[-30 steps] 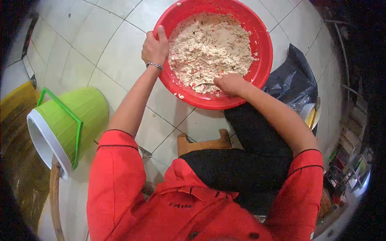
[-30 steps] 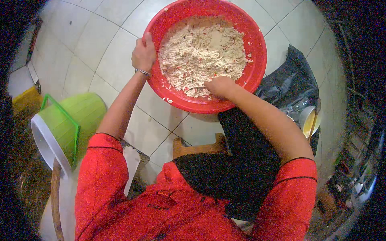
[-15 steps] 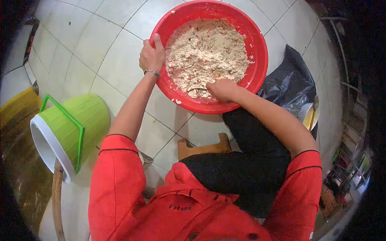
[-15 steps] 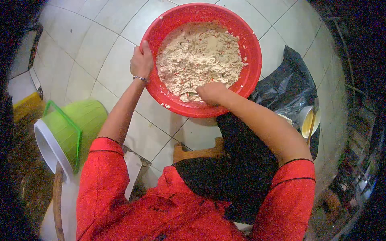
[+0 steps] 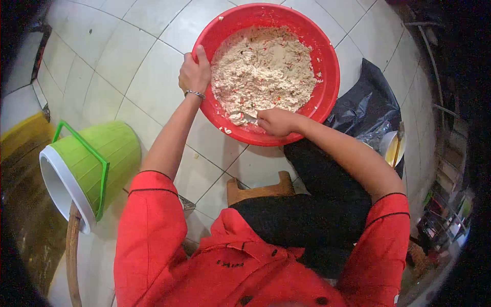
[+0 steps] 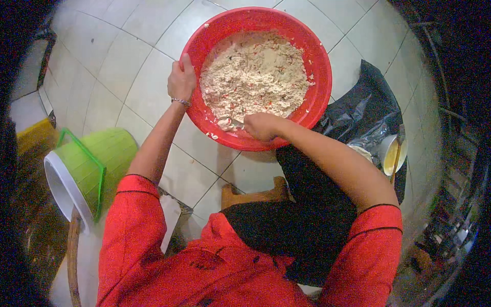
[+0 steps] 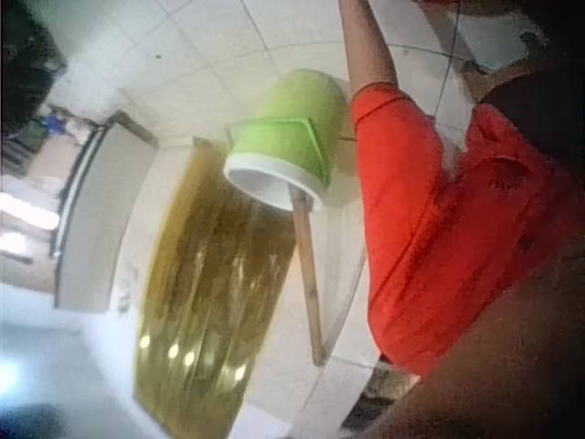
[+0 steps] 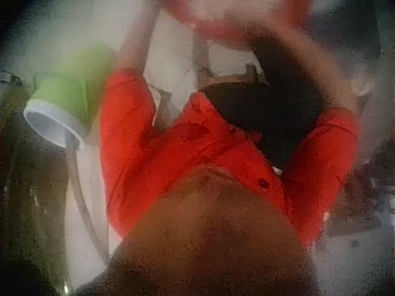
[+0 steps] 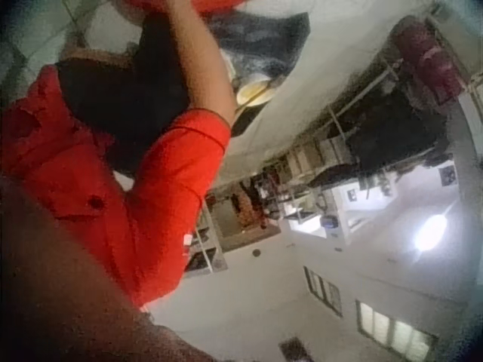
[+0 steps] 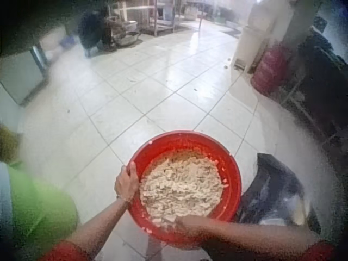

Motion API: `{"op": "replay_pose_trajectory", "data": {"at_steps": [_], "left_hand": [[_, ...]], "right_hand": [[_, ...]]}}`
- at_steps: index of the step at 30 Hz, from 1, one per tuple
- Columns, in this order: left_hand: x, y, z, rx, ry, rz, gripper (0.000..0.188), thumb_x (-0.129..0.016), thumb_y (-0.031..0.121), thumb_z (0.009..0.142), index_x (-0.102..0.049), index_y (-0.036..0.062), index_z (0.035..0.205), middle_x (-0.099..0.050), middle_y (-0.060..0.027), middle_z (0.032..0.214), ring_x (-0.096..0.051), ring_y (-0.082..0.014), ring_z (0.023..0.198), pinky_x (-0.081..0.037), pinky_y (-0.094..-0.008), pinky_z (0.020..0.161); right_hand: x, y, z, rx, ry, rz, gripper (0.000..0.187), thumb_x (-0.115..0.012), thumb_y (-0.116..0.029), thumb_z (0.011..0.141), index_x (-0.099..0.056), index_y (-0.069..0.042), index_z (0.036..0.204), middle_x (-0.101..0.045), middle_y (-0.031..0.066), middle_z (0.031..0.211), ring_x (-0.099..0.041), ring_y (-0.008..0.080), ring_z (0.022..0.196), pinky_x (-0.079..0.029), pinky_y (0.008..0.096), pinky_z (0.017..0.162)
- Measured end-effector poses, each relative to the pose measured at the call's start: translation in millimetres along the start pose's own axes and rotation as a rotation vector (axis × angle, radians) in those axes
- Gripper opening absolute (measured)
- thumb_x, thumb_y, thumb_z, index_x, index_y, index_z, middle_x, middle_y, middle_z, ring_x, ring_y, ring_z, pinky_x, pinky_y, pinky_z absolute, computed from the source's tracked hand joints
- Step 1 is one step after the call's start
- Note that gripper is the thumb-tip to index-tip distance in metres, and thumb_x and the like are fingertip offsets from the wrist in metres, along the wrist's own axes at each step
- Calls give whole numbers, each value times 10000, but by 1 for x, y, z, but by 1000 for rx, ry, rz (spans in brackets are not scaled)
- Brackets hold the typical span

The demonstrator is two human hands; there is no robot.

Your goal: The person prepares spring rolls by placing a flat dough sheet on a cutting board, applying a liquid using a brush, scooping a filling from a large red bowl with a spoon, and folding the dough over the filling to form a roll.

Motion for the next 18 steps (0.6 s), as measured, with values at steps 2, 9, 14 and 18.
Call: {"op": "replay_pose_trajectory", "data": {"at_steps": [2,9,14,18], "left_hand": [[4,1,-4,10,-6,-35,693,-295,669,945,-602,57,1054,-680,-252,997,-645,-446,962,-482,-545,822],[-8,-3,11,-113,0,-7,700,-286,671,949,-601,68,1114,-666,-261,1035,-623,-464,995,-475,-541,850],[-30,-49,54,-717,187,133,476,-466,359,991,-497,79,1375,-591,-214,1254,-581,-381,1126,-468,-466,954],[-59,-24,38,-678,-106,127,523,-498,253,975,-399,49,1446,-544,-219,1283,-534,-369,1177,-460,-435,968]], "right_hand": [[2,-6,0,58,-93,242,255,-460,-253,981,-571,-25,955,-636,116,703,-635,246,653,-490,386,600],[52,-9,-30,-1,-14,743,313,-429,-298,995,-560,-58,842,-548,22,630,-528,126,527,-419,299,473],[128,-17,-107,93,228,748,271,-443,-291,1032,-543,-39,1010,-529,-4,686,-514,87,581,-441,260,527],[123,26,-266,-54,513,968,256,-486,-301,1026,-556,-56,1052,-564,-11,739,-553,89,643,-485,250,604]]}}
Point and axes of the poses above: each hand's wrist, its own z-axis towards the middle knuckle, its own x-axis out of the back of the hand, y = z × x, the point moved 8 cm from there along z, towards the middle knuckle
